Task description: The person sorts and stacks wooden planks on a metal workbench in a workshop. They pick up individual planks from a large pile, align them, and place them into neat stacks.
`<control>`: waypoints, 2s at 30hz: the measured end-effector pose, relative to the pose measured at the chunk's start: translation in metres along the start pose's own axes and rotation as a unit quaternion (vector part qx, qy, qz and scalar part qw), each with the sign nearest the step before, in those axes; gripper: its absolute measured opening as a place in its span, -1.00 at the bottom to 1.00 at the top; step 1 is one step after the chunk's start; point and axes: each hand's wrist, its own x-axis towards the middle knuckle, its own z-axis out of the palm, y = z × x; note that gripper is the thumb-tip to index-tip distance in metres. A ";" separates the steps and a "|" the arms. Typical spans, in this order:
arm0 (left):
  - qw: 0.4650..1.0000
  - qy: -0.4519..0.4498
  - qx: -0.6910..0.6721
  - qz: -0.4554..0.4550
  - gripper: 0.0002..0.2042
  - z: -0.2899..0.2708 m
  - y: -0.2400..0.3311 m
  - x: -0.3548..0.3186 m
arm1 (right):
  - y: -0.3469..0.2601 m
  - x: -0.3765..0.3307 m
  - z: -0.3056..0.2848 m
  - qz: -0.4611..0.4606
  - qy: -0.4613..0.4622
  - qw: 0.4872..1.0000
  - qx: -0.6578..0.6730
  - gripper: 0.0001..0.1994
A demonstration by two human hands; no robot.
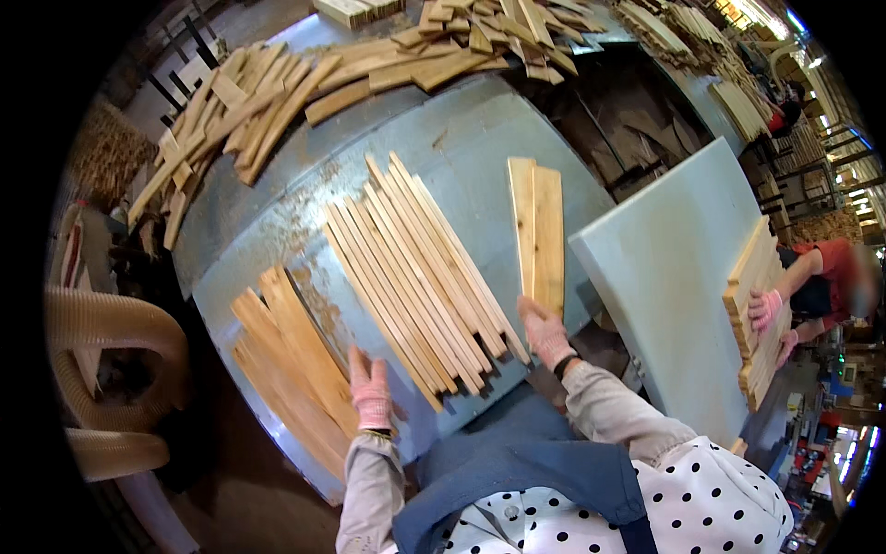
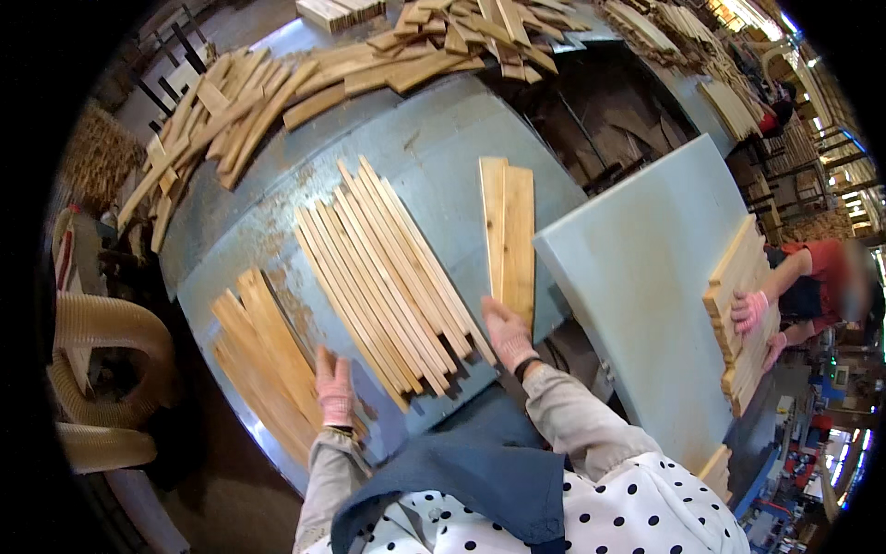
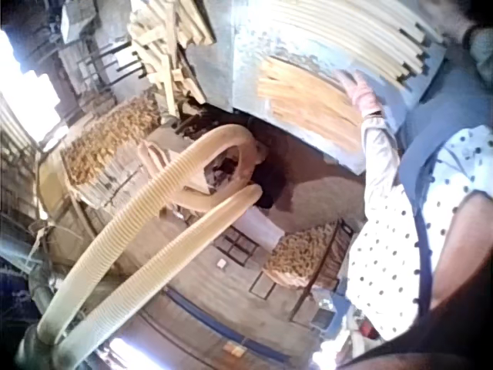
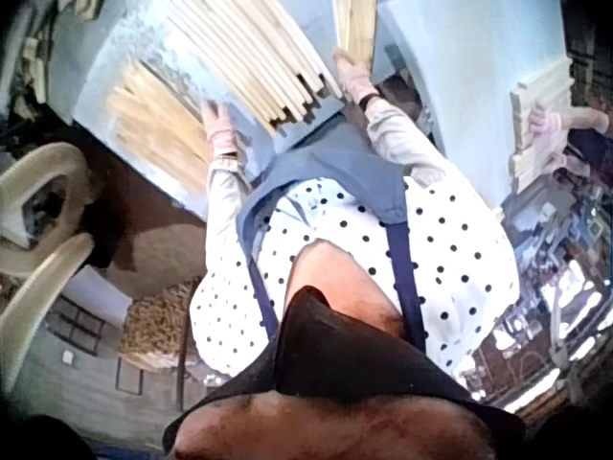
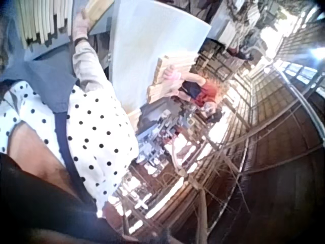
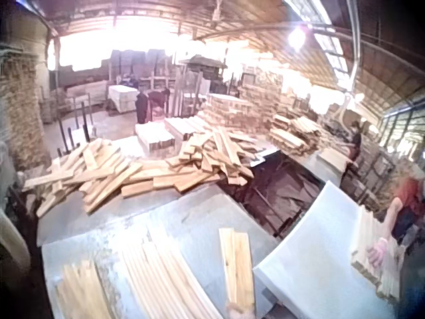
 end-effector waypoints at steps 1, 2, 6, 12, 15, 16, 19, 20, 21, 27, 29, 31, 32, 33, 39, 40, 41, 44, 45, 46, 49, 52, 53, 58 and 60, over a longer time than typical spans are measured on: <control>0.999 -0.013 0.010 -0.039 -0.26 0.004 0.001 0.002 | 0.003 0.000 0.001 -0.001 -0.040 0.999 0.029 -0.53; 0.993 -0.065 0.062 -0.074 -0.30 0.034 0.020 0.012 | 0.031 0.026 -0.018 -0.065 -0.053 0.995 0.045 -0.54; 0.983 -0.155 0.055 -0.077 -0.43 0.075 0.011 0.016 | 0.031 0.068 -0.005 -0.053 -0.080 0.995 -0.031 -0.45; 0.965 -0.132 0.199 -0.106 -0.34 0.077 0.018 0.017 | -0.025 0.063 0.038 -0.020 -0.202 0.899 -0.387 -0.21; 0.958 -0.132 0.214 -0.139 -0.24 0.078 0.081 -0.002 | -0.009 0.065 0.045 -0.066 -0.175 0.885 -0.425 -0.11; 0.954 -0.117 0.236 -0.144 -0.24 0.075 0.080 -0.004 | -0.007 0.064 0.052 -0.076 -0.175 0.883 -0.429 -0.09; 0.973 -0.105 0.156 -0.136 -0.31 0.073 0.065 0.000 | 0.010 0.065 0.060 -0.047 -0.196 0.916 -0.348 -0.02; 0.970 -0.144 0.116 -0.157 -0.33 0.065 0.075 0.003 | 0.018 0.070 0.056 0.000 -0.226 0.939 -0.260 0.00; 0.964 -0.182 0.076 -0.176 -0.35 0.064 0.079 0.005 | 0.025 0.076 0.051 0.046 -0.254 0.951 -0.169 0.03; 0.928 -0.170 -0.196 -0.269 -0.29 0.013 0.097 0.004 | -0.029 0.028 0.057 0.076 -0.344 0.936 -0.028 0.19; 0.947 -0.162 -0.134 -0.243 -0.28 0.001 0.120 -0.001 | -0.073 -0.005 0.062 0.056 -0.337 0.934 -0.106 0.37; 0.952 -0.155 -0.162 -0.210 -0.30 -0.002 0.137 -0.011 | -0.068 -0.011 0.056 0.066 -0.344 0.935 -0.051 0.42; 0.954 -0.170 -0.147 -0.197 -0.30 -0.005 0.137 -0.012 | -0.060 -0.015 0.055 0.065 -0.342 0.936 -0.047 0.43; 0.956 -0.186 -0.134 -0.183 -0.31 -0.007 0.137 -0.012 | -0.055 -0.015 0.054 0.065 -0.339 0.938 -0.044 0.44; 0.955 -0.168 -0.136 -0.202 -0.34 -0.019 0.145 0.003 | -0.102 -0.019 0.065 0.059 -0.352 0.932 -0.071 0.34; 0.959 -0.170 -0.132 -0.186 -0.35 -0.017 0.147 0.015 | -0.125 -0.016 0.067 0.047 -0.349 0.932 -0.091 0.33; 0.962 -0.174 -0.126 -0.170 -0.36 -0.013 0.152 0.031 | -0.133 -0.006 0.072 0.027 -0.336 0.938 -0.078 0.31; 0.958 -0.186 -0.168 -0.137 -0.40 -0.003 0.180 0.086 | -0.142 0.045 0.095 -0.054 -0.283 0.953 -0.099 0.26; 0.955 -0.189 -0.192 -0.125 -0.42 -0.001 0.187 0.108 | -0.157 0.057 0.104 -0.059 -0.284 0.952 -0.093 0.25; 0.964 -0.198 -0.146 -0.097 -0.43 -0.002 0.184 0.135 | -0.177 0.072 0.115 -0.063 -0.285 0.952 -0.088 0.25; 0.971 -0.211 -0.112 -0.026 -0.37 0.006 0.222 0.212 | -0.254 0.118 0.149 -0.080 -0.289 0.950 -0.085 0.19; 0.954 -0.151 -0.254 -0.042 -0.40 0.021 0.258 0.293 | -0.305 0.180 0.193 -0.147 -0.310 0.939 -0.039 0.07; 0.955 -0.175 -0.236 -0.039 -0.40 0.016 0.264 0.336 | -0.321 0.217 0.212 -0.187 -0.322 0.928 -0.029 0.02; 0.955 -0.216 -0.198 -0.035 -0.45 0.000 0.355 0.564 | -0.469 0.381 0.333 -0.221 -0.452 0.864 -0.015 -0.37; 0.968 -0.181 -0.176 -0.003 -0.38 0.047 0.373 0.647 | -0.512 0.462 0.349 -0.130 -0.467 0.874 0.031 -0.32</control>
